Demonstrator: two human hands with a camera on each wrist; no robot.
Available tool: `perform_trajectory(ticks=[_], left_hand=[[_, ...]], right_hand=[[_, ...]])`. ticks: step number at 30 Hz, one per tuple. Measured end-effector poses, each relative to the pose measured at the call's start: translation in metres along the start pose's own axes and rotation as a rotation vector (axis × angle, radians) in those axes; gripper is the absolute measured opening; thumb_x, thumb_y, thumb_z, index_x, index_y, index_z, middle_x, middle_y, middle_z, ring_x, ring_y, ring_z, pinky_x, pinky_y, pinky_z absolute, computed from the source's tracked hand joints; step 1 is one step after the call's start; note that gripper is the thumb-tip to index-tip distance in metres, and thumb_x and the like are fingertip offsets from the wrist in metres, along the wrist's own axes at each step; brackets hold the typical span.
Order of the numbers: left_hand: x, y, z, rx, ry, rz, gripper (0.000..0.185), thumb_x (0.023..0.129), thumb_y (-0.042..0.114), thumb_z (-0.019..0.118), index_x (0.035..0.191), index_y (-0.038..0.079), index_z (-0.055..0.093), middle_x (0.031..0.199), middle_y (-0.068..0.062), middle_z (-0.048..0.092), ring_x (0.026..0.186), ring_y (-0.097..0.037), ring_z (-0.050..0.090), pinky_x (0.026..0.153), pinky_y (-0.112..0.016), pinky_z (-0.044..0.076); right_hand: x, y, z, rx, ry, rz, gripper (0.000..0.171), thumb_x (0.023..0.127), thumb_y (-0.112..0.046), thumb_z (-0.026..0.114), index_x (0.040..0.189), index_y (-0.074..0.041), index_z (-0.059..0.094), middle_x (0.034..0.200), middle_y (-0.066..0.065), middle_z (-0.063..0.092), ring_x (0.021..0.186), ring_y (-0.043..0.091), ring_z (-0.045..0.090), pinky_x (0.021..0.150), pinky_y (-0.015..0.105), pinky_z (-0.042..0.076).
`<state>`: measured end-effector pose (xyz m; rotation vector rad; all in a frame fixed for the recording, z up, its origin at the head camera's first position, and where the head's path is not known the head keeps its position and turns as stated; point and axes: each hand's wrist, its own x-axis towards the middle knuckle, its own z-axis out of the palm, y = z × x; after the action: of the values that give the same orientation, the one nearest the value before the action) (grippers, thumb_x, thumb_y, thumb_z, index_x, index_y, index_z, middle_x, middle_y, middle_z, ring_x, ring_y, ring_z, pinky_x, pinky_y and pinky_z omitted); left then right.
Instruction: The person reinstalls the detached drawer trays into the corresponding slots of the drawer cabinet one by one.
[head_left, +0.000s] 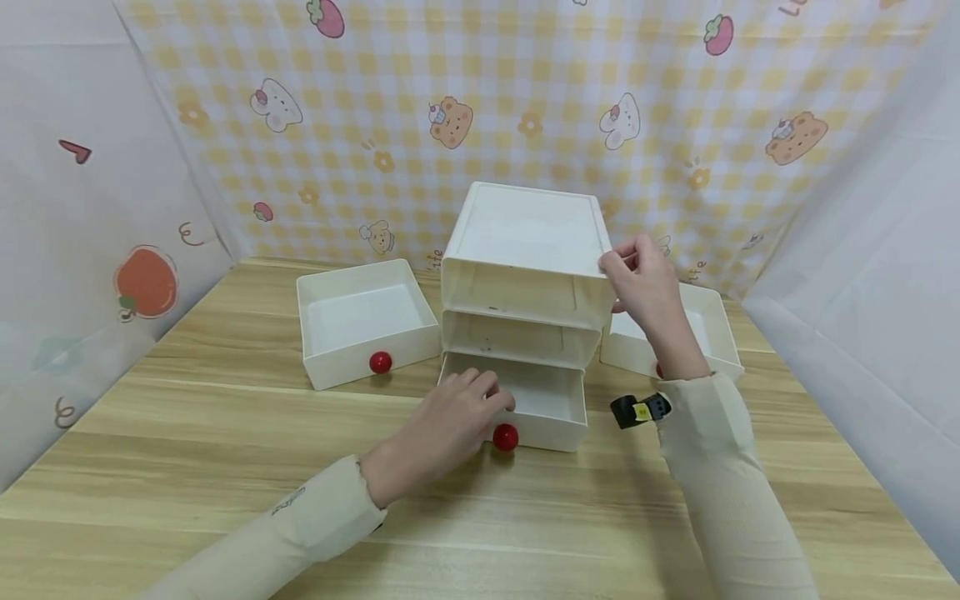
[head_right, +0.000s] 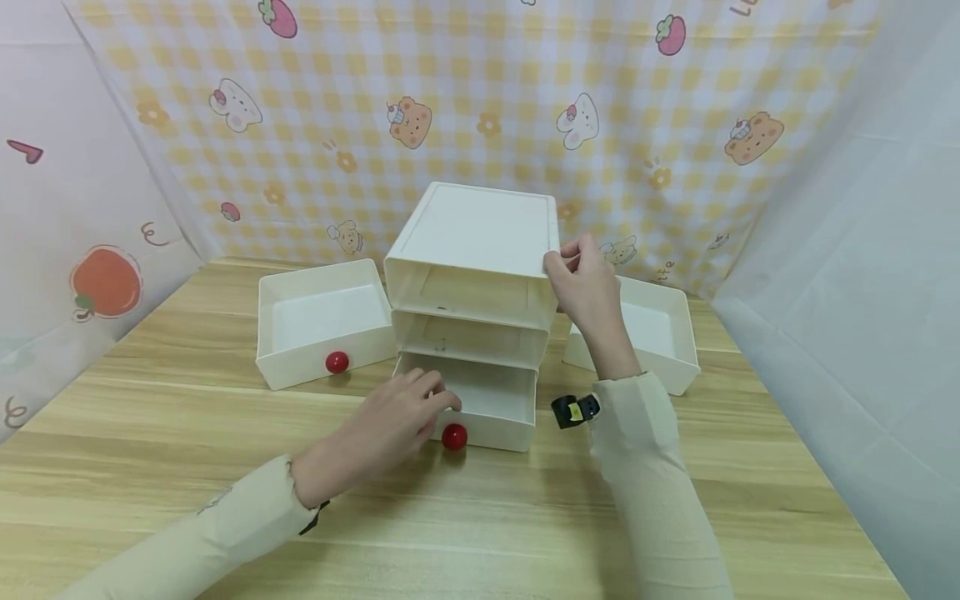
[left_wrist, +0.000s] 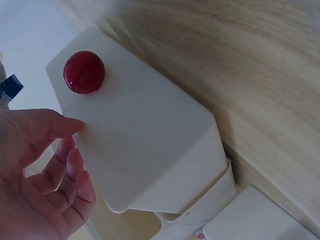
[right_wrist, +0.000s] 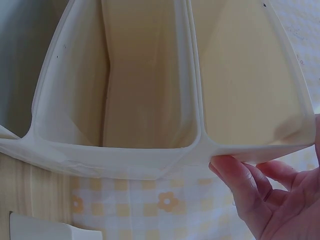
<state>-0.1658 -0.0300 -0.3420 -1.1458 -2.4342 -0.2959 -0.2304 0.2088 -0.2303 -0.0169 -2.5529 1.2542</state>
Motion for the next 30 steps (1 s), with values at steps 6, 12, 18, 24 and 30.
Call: perform_trajectory(ticks=[6, 12, 18, 24, 30], left_hand=[[0.002, 0.0, 0.001, 0.007, 0.02, 0.006, 0.02, 0.08, 0.005, 0.066, 0.095, 0.019, 0.066, 0.084, 0.002, 0.057, 0.072, -0.013, 0.047, 0.057, -0.018, 0.034], [0.004, -0.001, 0.0, 0.012, 0.008, 0.001, 0.021, 0.08, 0.005, 0.067, 0.096, 0.019, 0.066, 0.085, 0.002, 0.058, 0.072, -0.013, 0.047, 0.057, -0.018, 0.034], [0.005, -0.001, -0.001, 0.007, -0.003, -0.006, 0.025, 0.078, 0.003, 0.068, 0.097, 0.019, 0.066, 0.086, 0.002, 0.057, 0.073, -0.013, 0.047, 0.059, -0.019, 0.037], [0.008, -0.004, -0.001, -0.007, -0.007, -0.019, 0.025, 0.077, 0.003, 0.069, 0.096, 0.019, 0.067, 0.087, 0.002, 0.057, 0.073, -0.013, 0.047, 0.06, -0.02, 0.039], [0.011, -0.007, 0.001, -0.011, -0.016, -0.031, 0.025, 0.077, 0.002, 0.068, 0.096, 0.019, 0.066, 0.087, 0.001, 0.058, 0.075, -0.014, 0.048, 0.063, -0.022, 0.041]], right_hand=[[0.0, 0.0, 0.0, -0.005, 0.001, 0.001, 0.024, 0.088, -0.028, 0.043, 0.1, -0.008, 0.047, 0.093, 0.007, 0.051, 0.079, 0.017, 0.05, 0.054, 0.027, 0.054], [0.0, 0.0, 0.0, -0.005, 0.004, -0.003, 0.024, 0.088, -0.028, 0.043, 0.1, -0.007, 0.047, 0.093, 0.008, 0.051, 0.079, 0.017, 0.05, 0.055, 0.03, 0.055], [0.001, 0.0, 0.0, -0.004, 0.005, -0.003, 0.023, 0.088, -0.027, 0.044, 0.099, -0.008, 0.047, 0.092, 0.007, 0.051, 0.079, 0.017, 0.05, 0.058, 0.036, 0.056], [0.001, 0.0, 0.0, -0.008, 0.002, -0.005, 0.023, 0.089, -0.027, 0.043, 0.1, -0.008, 0.047, 0.092, 0.007, 0.051, 0.079, 0.017, 0.05, 0.057, 0.033, 0.056], [0.0, -0.001, -0.001, -0.009, 0.001, -0.002, 0.023, 0.089, -0.028, 0.043, 0.1, -0.008, 0.046, 0.092, 0.007, 0.05, 0.08, 0.017, 0.05, 0.055, 0.03, 0.055]])
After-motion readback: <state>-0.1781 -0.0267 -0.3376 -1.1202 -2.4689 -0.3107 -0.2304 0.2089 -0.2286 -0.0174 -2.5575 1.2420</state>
